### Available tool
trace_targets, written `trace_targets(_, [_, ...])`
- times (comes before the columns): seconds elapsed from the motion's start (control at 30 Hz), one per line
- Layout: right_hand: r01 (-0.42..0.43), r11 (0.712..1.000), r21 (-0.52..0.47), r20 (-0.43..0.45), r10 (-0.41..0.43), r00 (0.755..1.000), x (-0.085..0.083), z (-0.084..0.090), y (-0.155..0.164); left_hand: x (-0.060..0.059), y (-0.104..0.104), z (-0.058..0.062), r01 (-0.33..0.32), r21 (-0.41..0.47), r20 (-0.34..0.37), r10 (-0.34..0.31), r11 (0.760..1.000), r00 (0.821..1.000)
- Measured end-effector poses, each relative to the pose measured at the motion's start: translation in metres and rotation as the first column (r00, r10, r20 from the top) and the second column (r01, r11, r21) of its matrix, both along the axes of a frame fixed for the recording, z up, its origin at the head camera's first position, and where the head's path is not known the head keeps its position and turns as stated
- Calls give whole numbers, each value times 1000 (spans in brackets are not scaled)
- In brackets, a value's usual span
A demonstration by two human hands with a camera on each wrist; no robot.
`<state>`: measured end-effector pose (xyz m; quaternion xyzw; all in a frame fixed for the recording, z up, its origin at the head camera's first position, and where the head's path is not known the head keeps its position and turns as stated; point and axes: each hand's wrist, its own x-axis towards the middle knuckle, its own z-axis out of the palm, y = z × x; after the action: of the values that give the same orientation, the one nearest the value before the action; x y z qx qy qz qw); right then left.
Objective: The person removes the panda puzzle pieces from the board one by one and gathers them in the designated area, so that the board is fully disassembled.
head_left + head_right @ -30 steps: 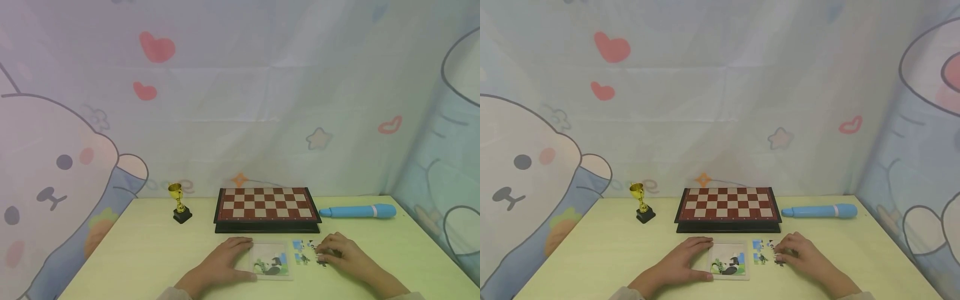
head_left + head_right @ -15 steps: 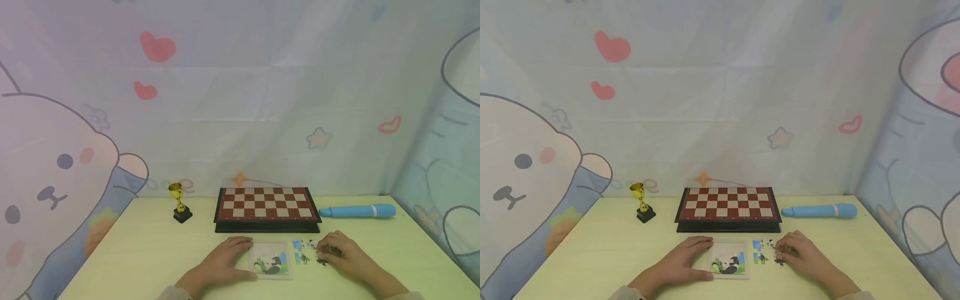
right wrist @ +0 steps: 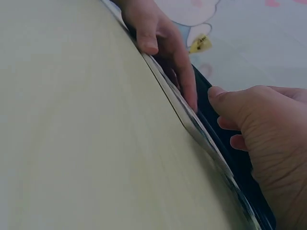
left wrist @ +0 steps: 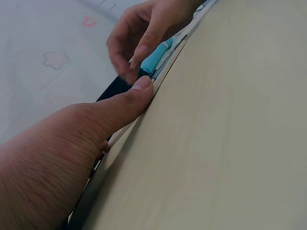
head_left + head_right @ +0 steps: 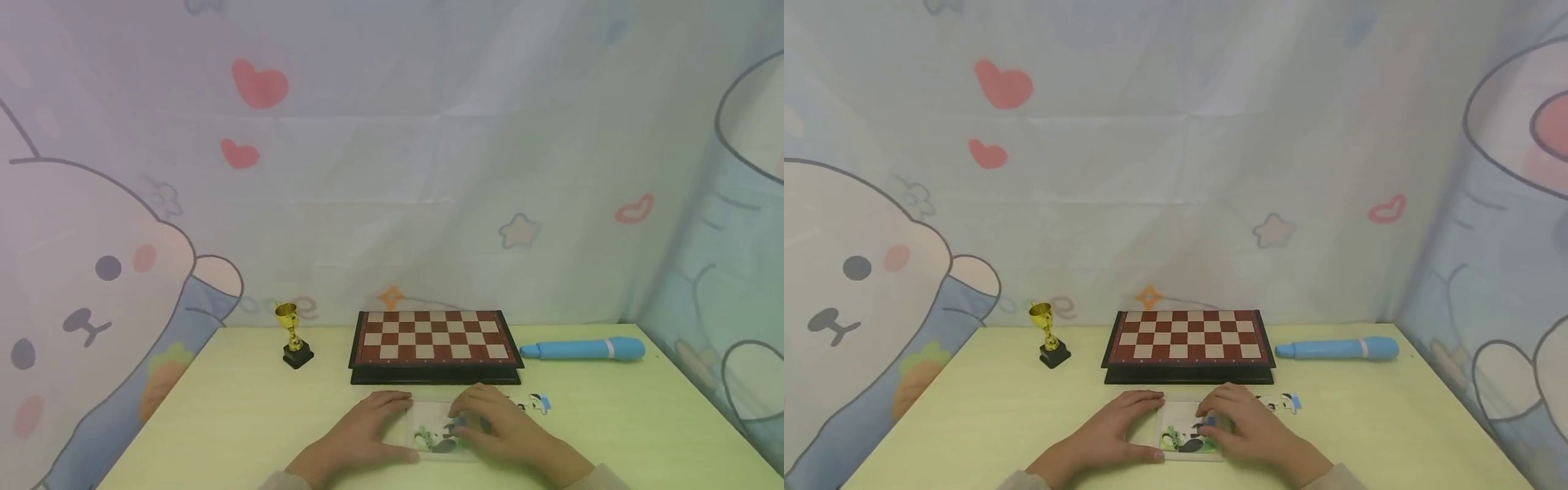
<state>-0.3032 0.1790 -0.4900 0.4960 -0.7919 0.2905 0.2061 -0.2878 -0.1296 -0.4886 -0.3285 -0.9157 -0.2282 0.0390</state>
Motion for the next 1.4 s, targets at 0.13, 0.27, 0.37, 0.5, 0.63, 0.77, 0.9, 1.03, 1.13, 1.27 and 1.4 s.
trace_targets(0.13, [-22, 999, 34, 97, 19, 995, -3, -1, -20, -1, -2, -3, -11, -2, 27, 11, 1000, 1000])
trace_targets(0.27, [-7, 999, 40, 93, 3, 996, -6, -2, -22, -1, -1, -3, -10, 1, 34, 10, 1000, 999])
trace_targets(0.37, [28, 998, 61, 97, -34, 995, -9, -1, -15, -1, 0, -1, -12, -4, 31, 12, 1000, 999])
trace_targets(0.5, [72, 995, 75, 120, -81, 989, -14, 0, -3, 0, 0, 0, -20, -9, 20, 20, 1000, 1000])
trace_targets(0.63, [81, 995, 66, 105, -87, 991, -18, 0, 4, -1, 0, 0, -16, -5, 6, 16, 1000, 1000])
trace_targets(0.77, [66, 994, 83, 83, -73, 994, -19, 0, 2, 0, -1, 0, -14, -8, -5, 14, 1000, 1000])
trace_targets(0.9, [60, 995, 78, 79, -66, 995, -18, -2, 0, 0, -2, -1, -7, -6, -8, 7, 1000, 1000])
trace_targets(1.03, [27, 998, 54, 83, -32, 996, -18, -4, 0, 1, -2, -2, -8, -7, 3, 8, 1000, 1000])
trace_targets(1.13, [3, 999, 53, 73, -7, 997, -17, -4, 0, 1, -2, -2, -10, -9, 8, 10, 1000, 1000])
trace_targets(1.27, [34, 997, 72, 44, -38, 998, -16, -2, 1, 1, -1, -1, -11, -6, 19, 11, 1000, 1000])
trace_targets(1.4, [65, 994, 86, 30, -68, 997, -16, -1, 1, 1, 0, 0, -11, -5, 22, 11, 1000, 1000])
